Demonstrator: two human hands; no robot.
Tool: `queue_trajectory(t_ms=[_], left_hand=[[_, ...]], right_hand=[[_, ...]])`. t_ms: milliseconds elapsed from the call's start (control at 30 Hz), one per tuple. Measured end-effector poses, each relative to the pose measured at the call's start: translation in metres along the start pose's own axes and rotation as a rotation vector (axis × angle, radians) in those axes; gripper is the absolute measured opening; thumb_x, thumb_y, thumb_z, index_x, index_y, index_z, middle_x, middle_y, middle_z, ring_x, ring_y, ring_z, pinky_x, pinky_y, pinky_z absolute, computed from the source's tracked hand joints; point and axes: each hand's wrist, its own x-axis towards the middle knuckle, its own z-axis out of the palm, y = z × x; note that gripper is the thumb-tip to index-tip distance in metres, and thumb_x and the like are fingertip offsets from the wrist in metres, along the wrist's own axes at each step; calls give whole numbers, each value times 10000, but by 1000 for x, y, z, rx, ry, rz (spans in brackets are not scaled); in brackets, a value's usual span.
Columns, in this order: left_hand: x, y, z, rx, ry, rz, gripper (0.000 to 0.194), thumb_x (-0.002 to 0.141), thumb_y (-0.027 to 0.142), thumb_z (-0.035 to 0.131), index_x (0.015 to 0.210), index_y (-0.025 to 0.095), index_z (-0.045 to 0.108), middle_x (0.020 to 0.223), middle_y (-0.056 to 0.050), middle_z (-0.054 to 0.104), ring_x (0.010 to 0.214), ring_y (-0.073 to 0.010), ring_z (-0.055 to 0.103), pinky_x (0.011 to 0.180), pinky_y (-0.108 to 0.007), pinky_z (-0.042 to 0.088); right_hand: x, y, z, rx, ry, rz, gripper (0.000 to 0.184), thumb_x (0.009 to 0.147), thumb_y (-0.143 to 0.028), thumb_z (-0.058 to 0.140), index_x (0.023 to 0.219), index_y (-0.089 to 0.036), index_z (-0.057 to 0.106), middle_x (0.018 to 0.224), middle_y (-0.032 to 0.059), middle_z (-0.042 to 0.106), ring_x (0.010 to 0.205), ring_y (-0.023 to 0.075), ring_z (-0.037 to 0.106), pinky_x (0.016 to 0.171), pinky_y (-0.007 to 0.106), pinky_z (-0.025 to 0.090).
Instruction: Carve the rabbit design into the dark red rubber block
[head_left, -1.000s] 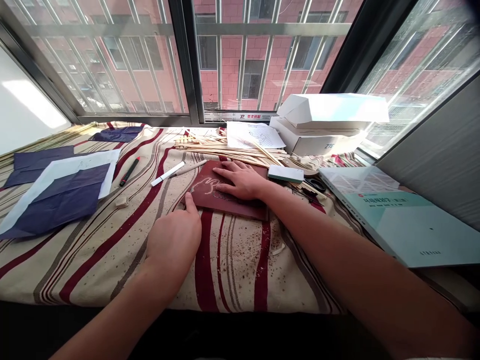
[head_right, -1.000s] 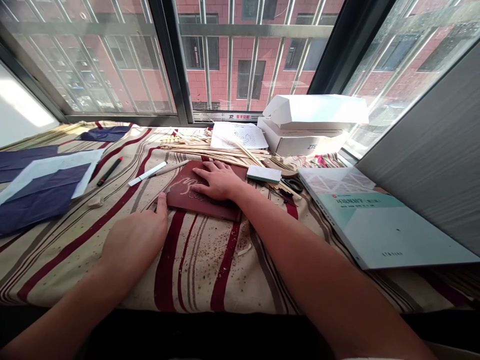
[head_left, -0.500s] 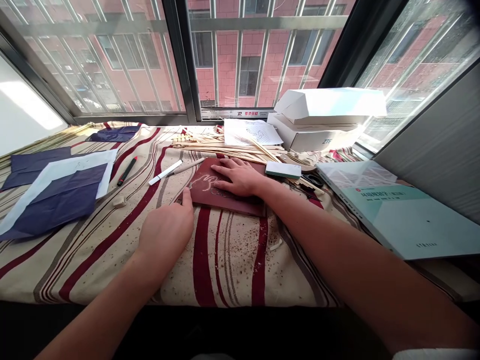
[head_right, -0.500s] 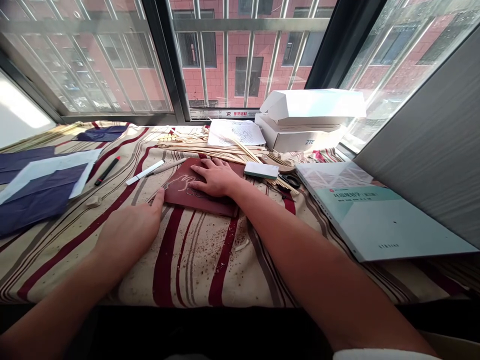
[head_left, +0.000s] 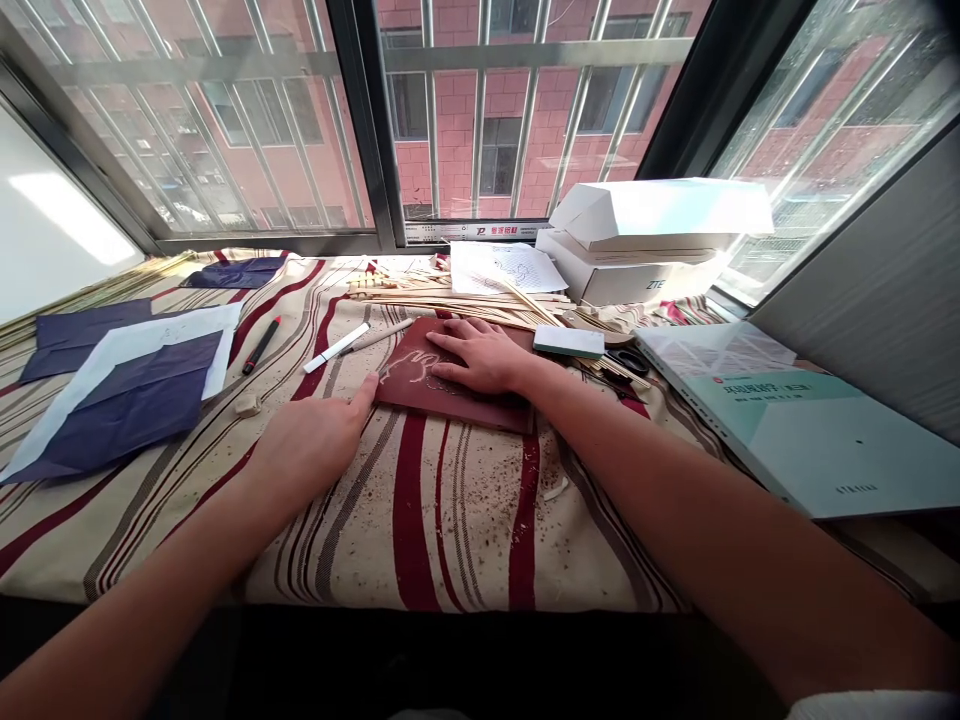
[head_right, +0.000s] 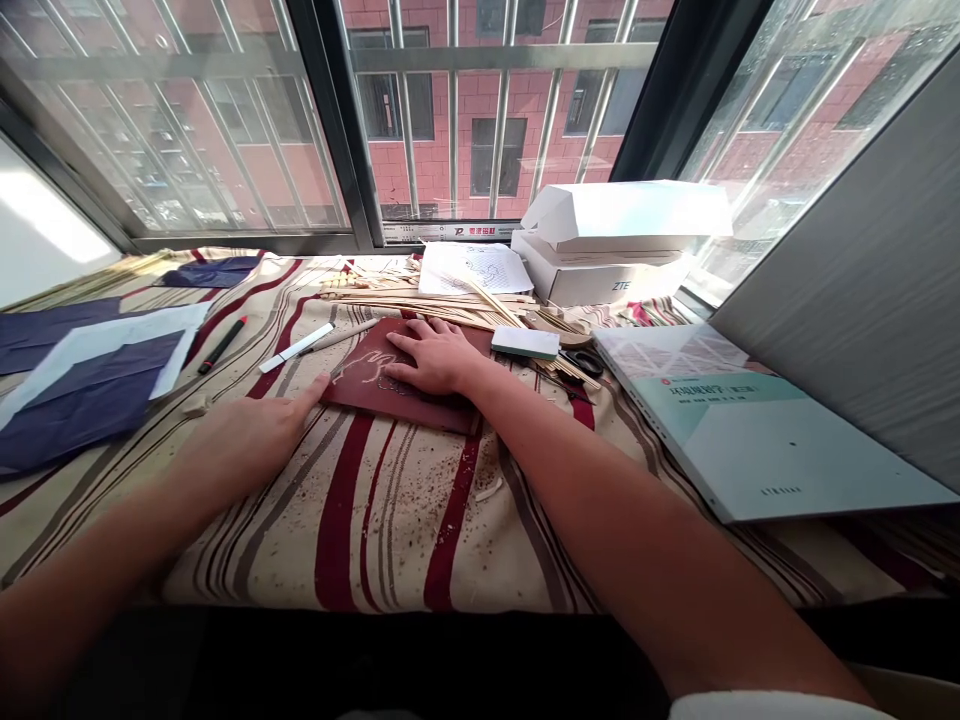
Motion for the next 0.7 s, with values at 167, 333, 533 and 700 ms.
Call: queue_trajectory(t_ms=[167,333,533,700], left_hand=[[15,-9,0,-54,67,74,706,1001,99,323,1696,211,269,1160,-181,792,938,-366,787,717,-435,586],[7,-9,4,-64,60,54,704,991,90,301,1688,188,296,1052,-182,805,891,-363,788,684,-416,570],[0,-14,16,-82,59,16,658,1044,178,294,1699,234,264,1130,-168,799,891,-358,780,701,-421,553],[11,-22,13,-115,21,23,651,1056,211,302,1702,277,246,1117,-134,806,914,-337,769,727,-387,537]], right_hand=[[-1,-1,-1,-1,-5,-7,761,1018,-707,387,1679,-331,366,1764,97,291,1610,460,243,1285,675,241],[-2,1,-1,5,-9,-25,783,1014,-730,375,1680,-317,368,1765,98,291,1612,446,247,1295,642,249],[-2,2,-1,11,-6,-24,778,1015,-731,373,1682,-331,359,1766,91,287,1614,450,240,1292,664,240],[-2,1,0,11,-12,-22,784,1013,-734,371,1681,-322,364,1765,94,289,1616,442,239,1300,645,239]])
